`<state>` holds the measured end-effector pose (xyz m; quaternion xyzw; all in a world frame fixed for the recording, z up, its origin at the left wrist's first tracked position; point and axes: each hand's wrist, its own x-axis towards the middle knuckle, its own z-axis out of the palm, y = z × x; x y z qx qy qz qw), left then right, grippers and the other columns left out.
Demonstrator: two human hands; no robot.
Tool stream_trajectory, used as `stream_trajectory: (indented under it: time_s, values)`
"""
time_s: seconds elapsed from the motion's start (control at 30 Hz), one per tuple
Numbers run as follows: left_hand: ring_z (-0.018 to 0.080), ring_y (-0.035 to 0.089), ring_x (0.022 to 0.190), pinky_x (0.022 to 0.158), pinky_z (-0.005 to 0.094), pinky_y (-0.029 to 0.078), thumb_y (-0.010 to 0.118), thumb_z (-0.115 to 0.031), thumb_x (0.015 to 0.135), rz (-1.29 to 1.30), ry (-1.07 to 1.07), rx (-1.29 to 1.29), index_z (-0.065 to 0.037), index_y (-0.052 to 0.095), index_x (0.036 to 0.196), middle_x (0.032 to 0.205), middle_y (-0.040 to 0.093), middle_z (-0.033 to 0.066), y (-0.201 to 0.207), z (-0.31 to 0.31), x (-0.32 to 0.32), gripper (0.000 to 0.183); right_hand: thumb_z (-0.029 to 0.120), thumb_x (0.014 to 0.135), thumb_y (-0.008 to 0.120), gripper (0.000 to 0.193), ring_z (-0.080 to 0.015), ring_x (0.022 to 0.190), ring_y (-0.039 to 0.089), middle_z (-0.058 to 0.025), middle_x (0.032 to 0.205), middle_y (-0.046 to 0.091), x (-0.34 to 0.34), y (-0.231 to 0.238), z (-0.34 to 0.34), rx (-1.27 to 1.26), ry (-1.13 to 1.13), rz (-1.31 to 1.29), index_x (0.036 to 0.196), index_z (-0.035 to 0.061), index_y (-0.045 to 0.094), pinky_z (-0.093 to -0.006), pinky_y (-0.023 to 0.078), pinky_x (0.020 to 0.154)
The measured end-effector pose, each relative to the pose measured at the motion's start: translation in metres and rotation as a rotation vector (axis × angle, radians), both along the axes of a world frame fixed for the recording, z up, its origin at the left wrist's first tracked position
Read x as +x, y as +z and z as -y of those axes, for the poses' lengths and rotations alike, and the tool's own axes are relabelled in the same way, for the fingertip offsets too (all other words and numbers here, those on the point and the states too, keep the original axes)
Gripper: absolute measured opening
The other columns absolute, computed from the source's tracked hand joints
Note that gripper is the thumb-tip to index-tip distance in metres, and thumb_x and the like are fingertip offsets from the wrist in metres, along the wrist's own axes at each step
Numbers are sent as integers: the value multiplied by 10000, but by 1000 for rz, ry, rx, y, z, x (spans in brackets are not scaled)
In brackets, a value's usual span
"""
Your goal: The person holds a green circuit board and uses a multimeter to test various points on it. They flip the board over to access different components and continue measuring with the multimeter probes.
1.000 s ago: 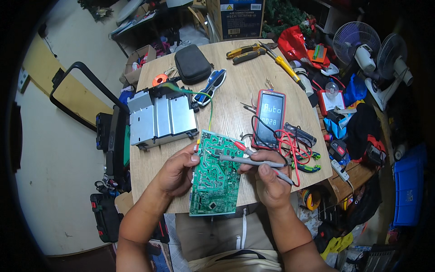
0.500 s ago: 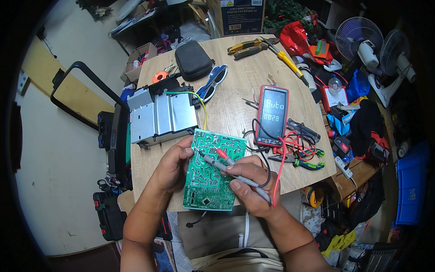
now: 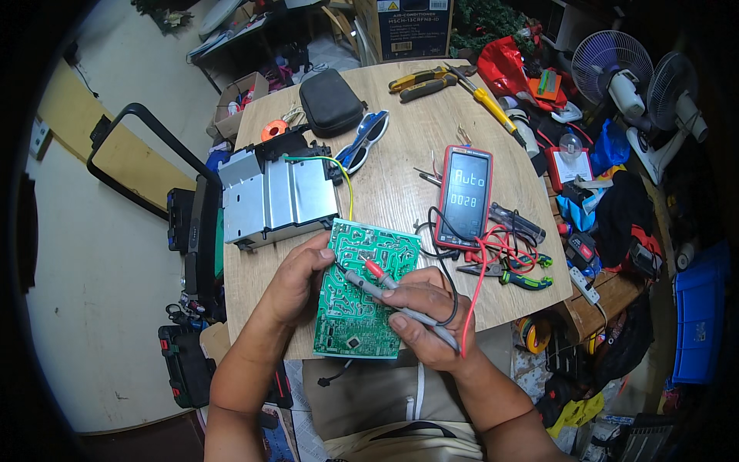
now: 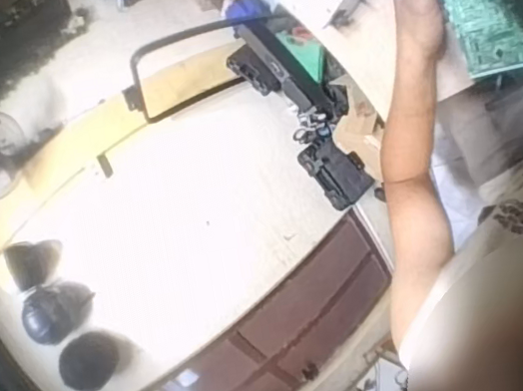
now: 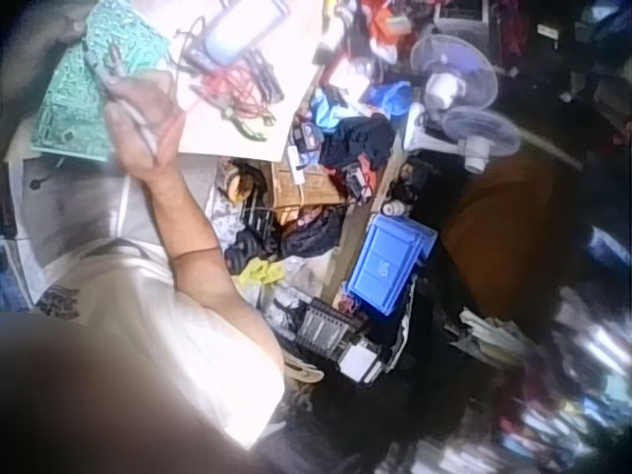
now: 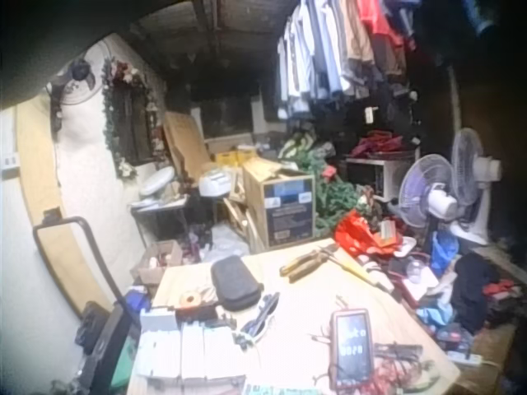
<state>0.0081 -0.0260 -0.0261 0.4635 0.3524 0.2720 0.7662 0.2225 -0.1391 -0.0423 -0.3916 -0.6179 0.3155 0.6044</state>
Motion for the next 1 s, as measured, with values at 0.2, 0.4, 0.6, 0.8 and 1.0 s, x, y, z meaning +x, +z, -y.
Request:
stream_trajectory:
  time_s: [0.2, 0.4, 0.6, 0.8, 1.0]
  values:
    - [224, 654, 1156, 1039, 359, 494, 514, -257, 961, -9, -8, 20, 58, 544, 1362, 1283, 665, 159, -4, 0, -2, 510, 109, 922, 753, 250, -246, 923, 648, -121, 987, 740, -2, -5, -1, -8, -44, -26, 1157, 27, 724, -367, 519, 818]
    - [208, 644, 1155, 1047, 344, 481, 518, -255, 968, 4, -19, 29, 53, 548, 1364, 1272, 668, 141, -4, 0, -4, 502, 131, 934, 751, 247, -251, 926, 650, -121, 990, 739, -2, -6, 0, -13, -51, -41, 1154, 23, 721, -366, 520, 810]
    - [78, 643, 983, 878, 256, 525, 477, -170, 1064, 55, 44, 60, -5, 583, 1344, 1125, 692, 21, 1, 5, 5, 342, 125, 932, 752, 253, -254, 927, 656, -122, 1004, 747, -1, -7, -3, 2, -40, -24, 1159, 18, 718, -368, 522, 818]
    - [90, 628, 1052, 925, 267, 510, 463, -163, 1076, 3, 26, 133, 13, 578, 1338, 1180, 688, 48, 0, 7, 4, 335, 146, 972, 717, 319, -229, 945, 665, -160, 1054, 733, -4, -4, 2, -120, -46, -178, 1244, -15, 671, -347, 521, 852]
    - [161, 686, 1066, 948, 318, 557, 494, -197, 1038, -67, 11, 214, 53, 576, 1327, 1197, 702, 114, -3, 9, 6, 391, 168, 1003, 696, 311, -195, 933, 666, -139, 1030, 710, 7, 3, -7, -62, -91, -182, 1223, -52, 675, -347, 521, 874]
